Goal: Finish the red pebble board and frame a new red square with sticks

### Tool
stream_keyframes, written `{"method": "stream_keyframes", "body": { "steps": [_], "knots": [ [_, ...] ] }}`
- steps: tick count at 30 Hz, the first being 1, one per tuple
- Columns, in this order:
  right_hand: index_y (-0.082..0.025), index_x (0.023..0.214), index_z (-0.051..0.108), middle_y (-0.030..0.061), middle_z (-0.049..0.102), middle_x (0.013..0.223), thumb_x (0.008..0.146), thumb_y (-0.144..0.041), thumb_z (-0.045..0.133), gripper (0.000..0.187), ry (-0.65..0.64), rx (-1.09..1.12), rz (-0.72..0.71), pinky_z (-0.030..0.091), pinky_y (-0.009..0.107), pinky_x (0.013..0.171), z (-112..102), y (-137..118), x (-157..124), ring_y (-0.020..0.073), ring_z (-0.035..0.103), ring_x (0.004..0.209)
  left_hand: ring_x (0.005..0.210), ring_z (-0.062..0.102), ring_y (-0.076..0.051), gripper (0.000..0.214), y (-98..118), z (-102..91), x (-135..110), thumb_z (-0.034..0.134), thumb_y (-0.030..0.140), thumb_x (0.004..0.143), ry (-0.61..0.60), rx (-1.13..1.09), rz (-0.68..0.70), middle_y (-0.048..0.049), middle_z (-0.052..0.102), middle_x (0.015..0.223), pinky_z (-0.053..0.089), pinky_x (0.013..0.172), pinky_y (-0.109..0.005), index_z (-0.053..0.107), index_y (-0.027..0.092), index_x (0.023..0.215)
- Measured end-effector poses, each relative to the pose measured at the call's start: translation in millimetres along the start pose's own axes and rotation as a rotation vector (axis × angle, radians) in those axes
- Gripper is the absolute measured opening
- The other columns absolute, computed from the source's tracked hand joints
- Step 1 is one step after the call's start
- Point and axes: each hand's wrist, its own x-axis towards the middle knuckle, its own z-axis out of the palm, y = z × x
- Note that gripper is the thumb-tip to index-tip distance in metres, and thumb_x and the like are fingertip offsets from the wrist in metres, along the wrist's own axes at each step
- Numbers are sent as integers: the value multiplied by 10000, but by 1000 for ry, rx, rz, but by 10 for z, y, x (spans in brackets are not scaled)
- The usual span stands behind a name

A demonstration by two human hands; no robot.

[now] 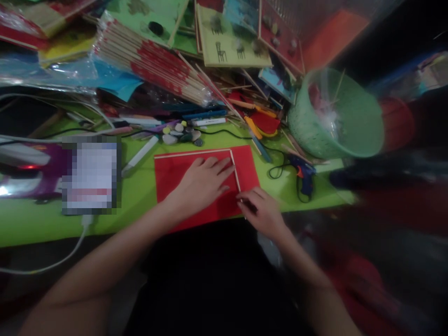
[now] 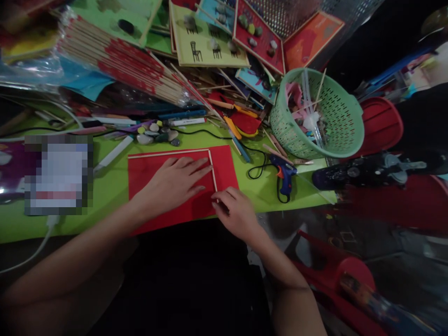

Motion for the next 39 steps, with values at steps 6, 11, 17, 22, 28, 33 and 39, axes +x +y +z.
{"method": "stream_keyframes", "body": {
  "steps": [6,11,17,22,28,33,39],
  "knots": [
    [-219,1067,688,60,684,947,968,-236,565,159,21,-11,62,514,329,774,-111,36,-16,196,640,873,1295,511,-335,508,-18,-14,-6,508,328,995,-10,-98,-26,-97,540,1514,407,1029,-500,501,259,1498],
    [-241,1091,699,70,694,1015,980,-262,534,200,150,-125,112,521,356,810,-311,190,91,203,645,859,1303,518,-331,502,-24,-43,-8,488,329,1004,-16,-115,-17,-98,527,1529,402,1036,-496,496,257,1501],
    [-199,1093,686,99,675,1058,949,-248,581,185,262,-384,131,481,395,891,-520,504,536,260,632,987,1261,563,-321,490,-11,-106,-18,465,348,1019,-5,-40,5,-114,579,1479,420,1008,-473,509,219,1489],
    [-191,1066,678,106,695,1018,929,-266,628,164,224,-509,194,458,365,789,-471,684,863,261,633,923,1254,582,-314,484,-41,-188,-36,478,362,1015,22,10,8,-114,610,1446,420,1035,-470,526,217,1475],
    [-191,1000,682,82,710,925,904,-230,637,113,188,-509,242,444,336,729,-420,754,965,235,645,836,1281,572,-322,499,-104,-272,-36,469,349,1015,83,-2,-5,-118,582,1477,426,1047,-480,503,197,1489],
    [-202,1037,705,37,697,870,852,-245,674,193,190,-296,295,455,314,697,-512,821,932,195,626,768,1261,579,-333,483,-161,-299,0,458,319,1008,122,-26,-41,-117,584,1475,451,1004,-504,521,204,1473],
    [-191,1060,715,43,694,910,845,-299,666,246,270,-40,226,497,342,753,-651,797,851,190,631,797,1306,550,-328,481,-181,-375,102,446,346,1013,189,-42,-80,-113,574,1487,429,1041,-505,516,215,1470]
  ]
}}
